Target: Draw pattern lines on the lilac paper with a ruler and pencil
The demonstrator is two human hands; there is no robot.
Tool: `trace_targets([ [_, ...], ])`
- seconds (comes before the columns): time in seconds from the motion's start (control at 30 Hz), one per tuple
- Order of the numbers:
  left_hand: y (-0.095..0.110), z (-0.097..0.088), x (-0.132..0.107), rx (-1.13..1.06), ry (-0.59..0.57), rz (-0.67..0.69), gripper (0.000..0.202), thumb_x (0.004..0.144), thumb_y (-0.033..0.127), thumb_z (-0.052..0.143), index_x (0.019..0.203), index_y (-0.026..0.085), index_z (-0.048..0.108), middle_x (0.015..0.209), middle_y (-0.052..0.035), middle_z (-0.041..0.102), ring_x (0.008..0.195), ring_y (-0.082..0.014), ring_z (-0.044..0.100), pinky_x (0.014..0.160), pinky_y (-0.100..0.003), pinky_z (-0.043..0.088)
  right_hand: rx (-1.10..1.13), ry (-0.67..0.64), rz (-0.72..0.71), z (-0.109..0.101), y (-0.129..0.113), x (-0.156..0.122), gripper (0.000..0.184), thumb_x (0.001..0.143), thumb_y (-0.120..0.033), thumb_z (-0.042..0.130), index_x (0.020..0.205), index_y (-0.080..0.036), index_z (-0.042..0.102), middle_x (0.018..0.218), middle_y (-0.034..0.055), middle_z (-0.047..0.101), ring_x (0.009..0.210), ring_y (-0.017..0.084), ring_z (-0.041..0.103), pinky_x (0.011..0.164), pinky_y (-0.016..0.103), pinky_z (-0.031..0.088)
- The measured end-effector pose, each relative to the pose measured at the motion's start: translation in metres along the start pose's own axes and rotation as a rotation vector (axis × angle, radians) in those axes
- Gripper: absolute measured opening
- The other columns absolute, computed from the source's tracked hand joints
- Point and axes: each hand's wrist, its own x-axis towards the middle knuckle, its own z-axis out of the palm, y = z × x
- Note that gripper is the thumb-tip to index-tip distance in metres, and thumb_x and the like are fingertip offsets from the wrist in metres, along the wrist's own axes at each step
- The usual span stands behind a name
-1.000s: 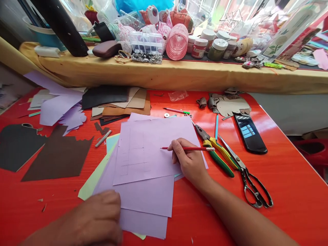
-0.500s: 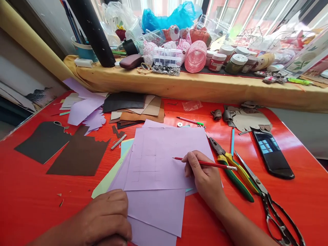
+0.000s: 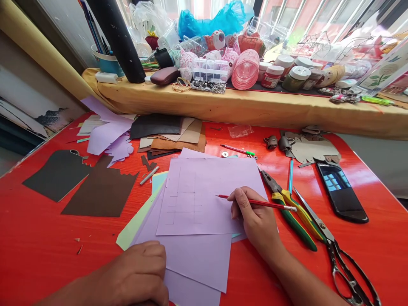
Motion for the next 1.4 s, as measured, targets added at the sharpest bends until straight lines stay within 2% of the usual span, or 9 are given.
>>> trace_targets([
  [0.1,-0.006,-0.003,0.001,0.031,0.116,0.017,0.011,0.112,0.018,0.057,0.106,0.025,0.061,0.084,-0.0007,0.065,0.081,-0.0184,0.061,0.076,-0.03,0.051,-0.007,0.002,-0.003,0.0,-0.001,0.0,0.052,0.107,-0.067,0.063,0.082,-0.023,0.075,0.058,0.0007,0.061,0.055,0.018,0.059,0.055,0.03,0.047],
  [0.27,-0.021,0.003,-0.003,0.142,0.254,0.007,0.014,0.109,0.01,0.053,0.108,0.023,0.06,0.084,-0.0012,0.063,0.079,-0.0188,0.055,0.072,-0.031,0.045,0.014,0.001,0.005,-0.001,-0.002,-0.001,0.051,0.107,-0.066,0.064,0.083,-0.023,0.075,0.057,0.0,0.061,0.055,0.017,0.059,0.055,0.03,0.047],
  [0.37,-0.026,0.007,-0.006,0.128,0.307,-0.052,0.018,0.109,0.007,0.05,0.109,0.024,0.058,0.092,-0.0029,0.067,0.089,-0.0202,0.059,0.082,-0.032,0.048,0.022,-0.002,0.01,-0.001,-0.001,-0.001,0.051,0.107,-0.067,0.064,0.083,-0.023,0.075,0.057,-0.0002,0.061,0.055,0.017,0.059,0.055,0.029,0.046],
  [0.43,-0.029,0.009,-0.008,0.167,0.336,-0.077,0.02,0.109,0.007,0.048,0.109,0.024,0.057,0.108,-0.0052,0.073,0.106,-0.0219,0.062,0.095,-0.034,0.05,0.018,-0.004,0.01,-0.001,0.0,-0.001,0.052,0.107,-0.067,0.064,0.084,-0.023,0.075,0.057,-0.0002,0.061,0.055,0.017,0.06,0.055,0.03,0.046],
  [0.53,-0.034,0.012,-0.01,0.259,0.339,-0.108,0.019,0.109,0.008,0.049,0.11,0.025,0.058,0.131,-0.0063,0.074,0.129,-0.0245,0.058,0.11,-0.038,0.047,-0.003,-0.001,0.006,-0.002,0.001,-0.001,0.052,0.107,-0.068,0.063,0.084,-0.022,0.075,0.057,-0.0002,0.062,0.055,0.017,0.06,0.055,0.03,0.045],
  [0.67,-0.04,0.017,-0.011,0.314,0.318,-0.151,0.017,0.109,0.011,0.05,0.11,0.026,0.059,0.144,-0.0056,0.073,0.136,-0.0257,0.054,0.113,-0.04,0.049,-0.024,-0.004,-0.002,-0.002,0.002,0.0,0.055,0.107,-0.07,0.062,0.084,-0.022,0.075,0.058,-0.0002,0.062,0.055,0.018,0.06,0.055,0.031,0.044],
  [0.87,-0.046,0.02,-0.01,0.317,0.291,-0.187,0.015,0.109,0.014,0.05,0.108,0.026,0.058,0.145,-0.0054,0.074,0.139,-0.0269,0.054,0.111,-0.043,0.052,-0.05,-0.006,-0.006,-0.002,0.0,0.0,0.055,0.107,-0.071,0.061,0.083,-0.022,0.075,0.058,-0.0002,0.062,0.056,0.018,0.058,0.057,0.032,0.045],
  [1.17,-0.054,0.019,-0.008,0.282,0.267,-0.221,0.012,0.112,0.018,0.049,0.111,0.027,0.056,0.154,-0.0046,0.068,0.143,-0.0277,0.049,0.114,-0.047,0.049,-0.061,-0.013,0.001,-0.002,-0.001,0.0,0.056,0.107,-0.072,0.061,0.082,-0.023,0.075,0.058,0.0003,0.063,0.057,0.019,0.059,0.058,0.032,0.047],
  [1.4,-0.054,0.017,-0.002,0.265,0.332,-0.264,0.013,0.113,0.02,0.048,0.108,0.028,0.056,0.156,-0.0037,0.067,0.146,-0.0271,0.047,0.112,-0.046,0.051,-0.057,-0.012,0.01,-0.001,-0.002,0.0,0.056,0.107,-0.071,0.06,0.082,-0.023,0.074,0.058,0.0006,0.063,0.058,0.019,0.06,0.058,0.032,0.046],
])
